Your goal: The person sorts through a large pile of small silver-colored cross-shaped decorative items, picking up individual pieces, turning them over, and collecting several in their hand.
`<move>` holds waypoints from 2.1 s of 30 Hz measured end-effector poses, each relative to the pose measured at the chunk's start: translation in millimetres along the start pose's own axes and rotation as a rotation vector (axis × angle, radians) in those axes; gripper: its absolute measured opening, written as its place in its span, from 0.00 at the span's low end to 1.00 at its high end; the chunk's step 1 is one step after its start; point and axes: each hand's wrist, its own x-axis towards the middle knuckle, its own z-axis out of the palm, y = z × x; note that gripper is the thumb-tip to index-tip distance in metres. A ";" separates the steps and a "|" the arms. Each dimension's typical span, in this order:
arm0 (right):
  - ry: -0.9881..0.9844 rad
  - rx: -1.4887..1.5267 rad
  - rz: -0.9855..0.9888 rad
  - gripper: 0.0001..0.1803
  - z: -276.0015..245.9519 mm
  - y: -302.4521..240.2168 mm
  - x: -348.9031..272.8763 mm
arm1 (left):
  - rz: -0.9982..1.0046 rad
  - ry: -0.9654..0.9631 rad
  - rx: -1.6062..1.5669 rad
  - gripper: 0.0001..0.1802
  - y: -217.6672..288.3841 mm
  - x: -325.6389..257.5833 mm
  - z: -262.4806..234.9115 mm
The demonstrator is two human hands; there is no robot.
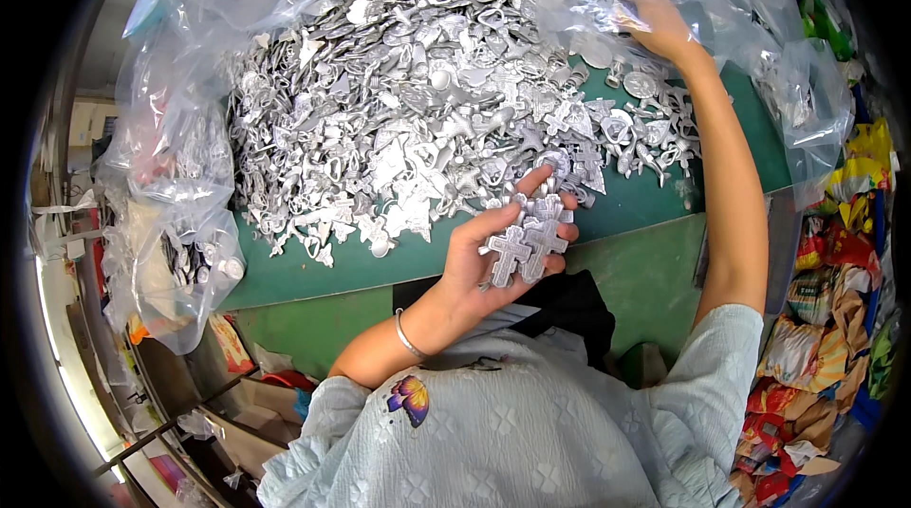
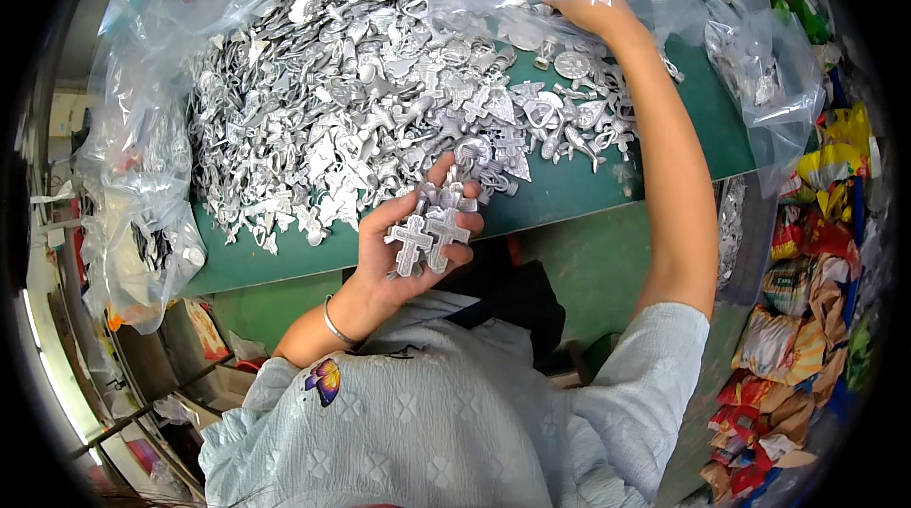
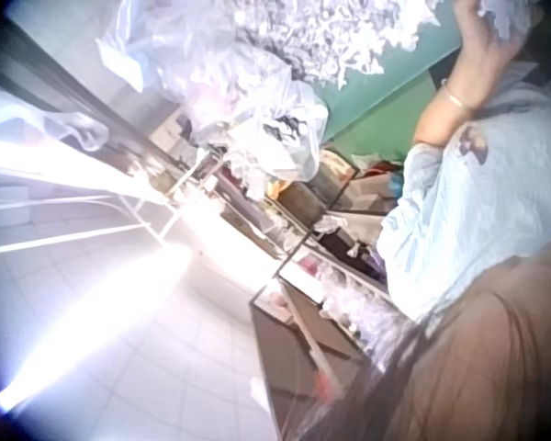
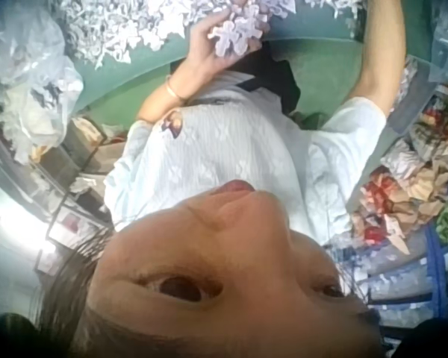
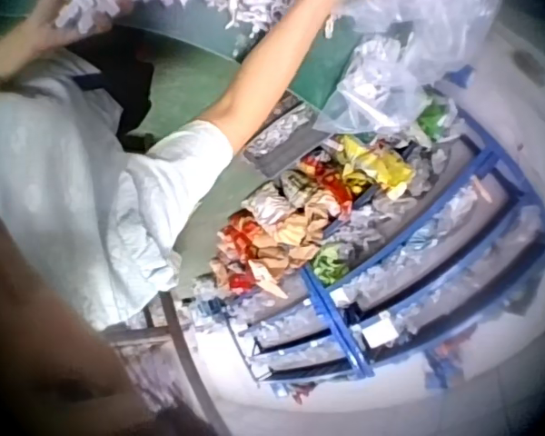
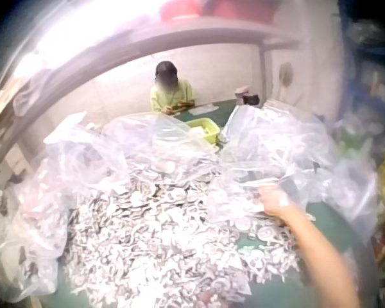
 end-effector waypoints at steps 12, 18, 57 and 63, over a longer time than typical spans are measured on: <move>0.193 0.446 -0.147 0.06 67.3 90.2 19.5 | 0.011 0.008 -0.013 0.29 1.4 -1.9 -6.6; 0.068 0.643 0.253 0.17 1.2 29.3 27.1 | 0.031 0.032 -0.015 0.28 -0.4 -4.4 -3.4; 0.252 0.985 0.521 0.08 -76.9 -85.9 -92.1 | 0.080 -0.008 -0.013 0.27 -2.0 -7.2 -9.9; 0.314 1.319 0.426 0.07 -93.3 -109.5 -111.6 | 0.087 0.008 -0.001 0.27 -1.0 -8.9 -9.9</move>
